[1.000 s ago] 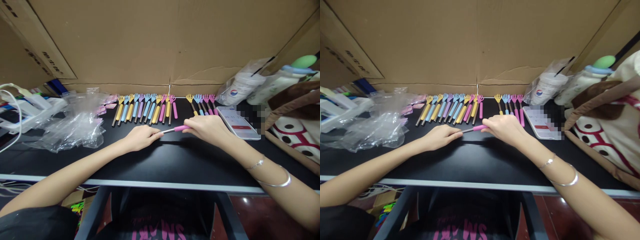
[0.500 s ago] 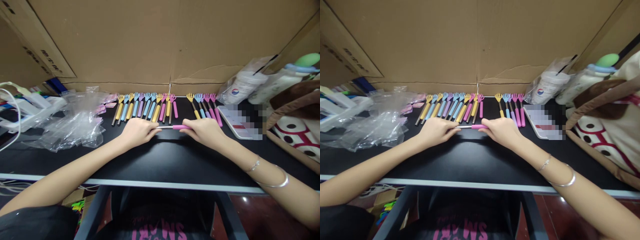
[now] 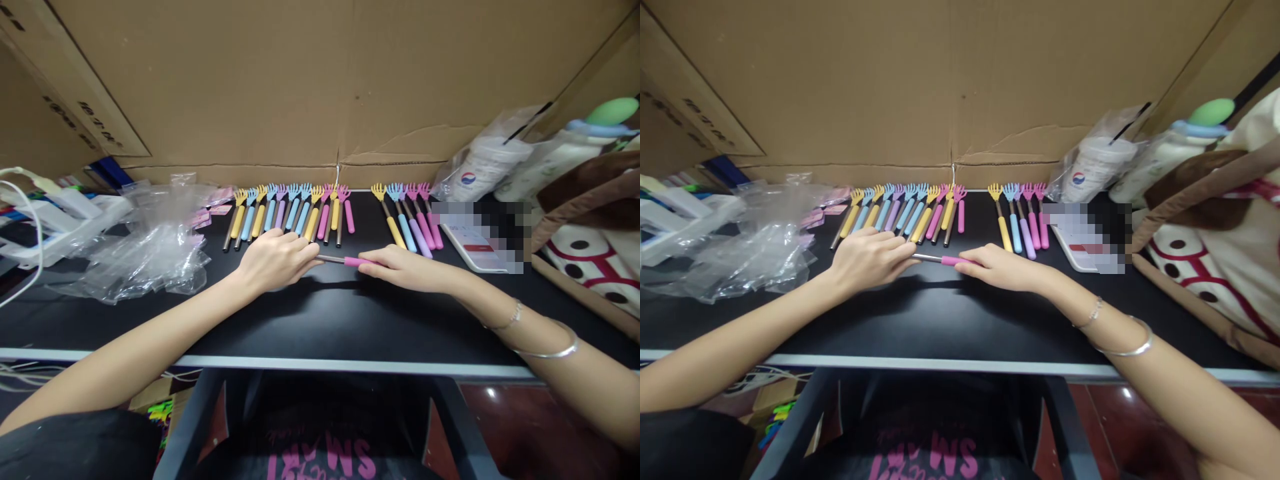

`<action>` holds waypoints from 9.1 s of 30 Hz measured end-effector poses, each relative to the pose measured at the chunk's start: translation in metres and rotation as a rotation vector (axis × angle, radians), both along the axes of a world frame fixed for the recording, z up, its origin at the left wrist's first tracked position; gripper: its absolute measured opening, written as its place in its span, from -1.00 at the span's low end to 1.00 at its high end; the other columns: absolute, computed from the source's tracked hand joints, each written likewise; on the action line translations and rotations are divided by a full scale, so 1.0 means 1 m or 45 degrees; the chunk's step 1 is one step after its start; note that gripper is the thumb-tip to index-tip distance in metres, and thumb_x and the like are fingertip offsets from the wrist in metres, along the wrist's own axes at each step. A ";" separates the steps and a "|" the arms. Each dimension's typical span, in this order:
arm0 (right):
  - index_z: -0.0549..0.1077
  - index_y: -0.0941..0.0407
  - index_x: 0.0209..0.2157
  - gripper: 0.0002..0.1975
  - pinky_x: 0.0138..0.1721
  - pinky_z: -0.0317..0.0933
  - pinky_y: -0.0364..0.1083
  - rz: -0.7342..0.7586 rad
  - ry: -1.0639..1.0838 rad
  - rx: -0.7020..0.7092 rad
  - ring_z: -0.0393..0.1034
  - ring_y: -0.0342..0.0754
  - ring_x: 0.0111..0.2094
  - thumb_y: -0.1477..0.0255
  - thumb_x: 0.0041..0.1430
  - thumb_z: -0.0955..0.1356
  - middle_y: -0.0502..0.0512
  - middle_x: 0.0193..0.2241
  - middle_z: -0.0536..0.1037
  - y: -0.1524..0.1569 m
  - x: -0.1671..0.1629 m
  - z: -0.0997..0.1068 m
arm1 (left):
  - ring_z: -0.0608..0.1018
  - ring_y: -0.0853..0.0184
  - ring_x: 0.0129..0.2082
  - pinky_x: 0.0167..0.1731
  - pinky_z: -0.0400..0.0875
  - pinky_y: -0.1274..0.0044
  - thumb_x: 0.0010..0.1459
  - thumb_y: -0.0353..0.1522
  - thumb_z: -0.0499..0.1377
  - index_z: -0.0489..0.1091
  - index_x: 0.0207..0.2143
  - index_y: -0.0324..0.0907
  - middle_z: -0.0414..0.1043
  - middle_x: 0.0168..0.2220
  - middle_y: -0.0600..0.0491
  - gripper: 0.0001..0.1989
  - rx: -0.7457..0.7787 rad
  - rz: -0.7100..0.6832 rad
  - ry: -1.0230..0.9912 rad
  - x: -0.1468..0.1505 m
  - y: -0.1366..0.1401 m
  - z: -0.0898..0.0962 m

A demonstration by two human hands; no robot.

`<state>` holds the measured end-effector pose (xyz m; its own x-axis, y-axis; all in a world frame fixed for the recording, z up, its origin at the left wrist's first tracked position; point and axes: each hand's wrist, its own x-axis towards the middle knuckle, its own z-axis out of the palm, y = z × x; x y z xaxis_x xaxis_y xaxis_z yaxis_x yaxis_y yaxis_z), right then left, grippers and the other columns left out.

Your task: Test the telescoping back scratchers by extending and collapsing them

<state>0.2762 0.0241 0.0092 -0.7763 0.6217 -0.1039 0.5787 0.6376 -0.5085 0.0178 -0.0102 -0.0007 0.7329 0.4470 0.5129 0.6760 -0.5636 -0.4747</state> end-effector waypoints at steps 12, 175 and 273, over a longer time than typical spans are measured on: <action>0.37 0.13 -0.44 -0.60 -0.56 -0.33 -0.13 -0.159 -0.348 1.249 0.25 -0.15 -0.60 0.17 0.33 0.15 0.00 -0.61 0.44 -0.012 -0.003 -0.005 | 0.49 0.30 -0.53 -0.56 0.00 0.53 0.33 -0.13 -0.09 0.39 -0.40 -0.17 0.48 -0.50 0.02 -0.57 -0.649 0.328 -0.081 0.006 0.005 -0.009; 0.39 0.09 -0.40 -0.62 -0.55 -0.28 -0.13 -0.240 -0.300 1.106 0.35 -0.12 -0.57 0.13 0.29 0.17 0.01 -0.58 0.50 -0.022 -0.011 0.001 | 0.54 0.31 -0.38 -0.52 0.14 0.57 0.33 -0.19 -0.07 0.38 -0.18 -0.13 0.49 -0.38 0.05 -0.70 -0.633 0.262 -0.159 0.018 -0.004 -0.006; 0.33 0.04 -0.28 -0.85 -0.47 0.00 -0.17 -0.019 -0.363 0.481 0.36 -0.12 -0.44 0.27 0.20 0.27 -0.01 -0.37 0.52 -0.001 0.009 0.013 | 0.49 0.40 -0.20 -0.32 0.24 0.62 0.23 -0.21 0.11 0.37 -0.13 -0.06 0.46 -0.13 0.13 -0.80 -1.124 0.002 -0.145 -0.024 0.022 0.015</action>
<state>0.2855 0.0234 0.0225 -0.7402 0.6680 -0.0762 0.6722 0.7378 -0.0619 -0.0067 0.0117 0.0143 0.6976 0.7147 0.0505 0.6935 -0.6913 0.2028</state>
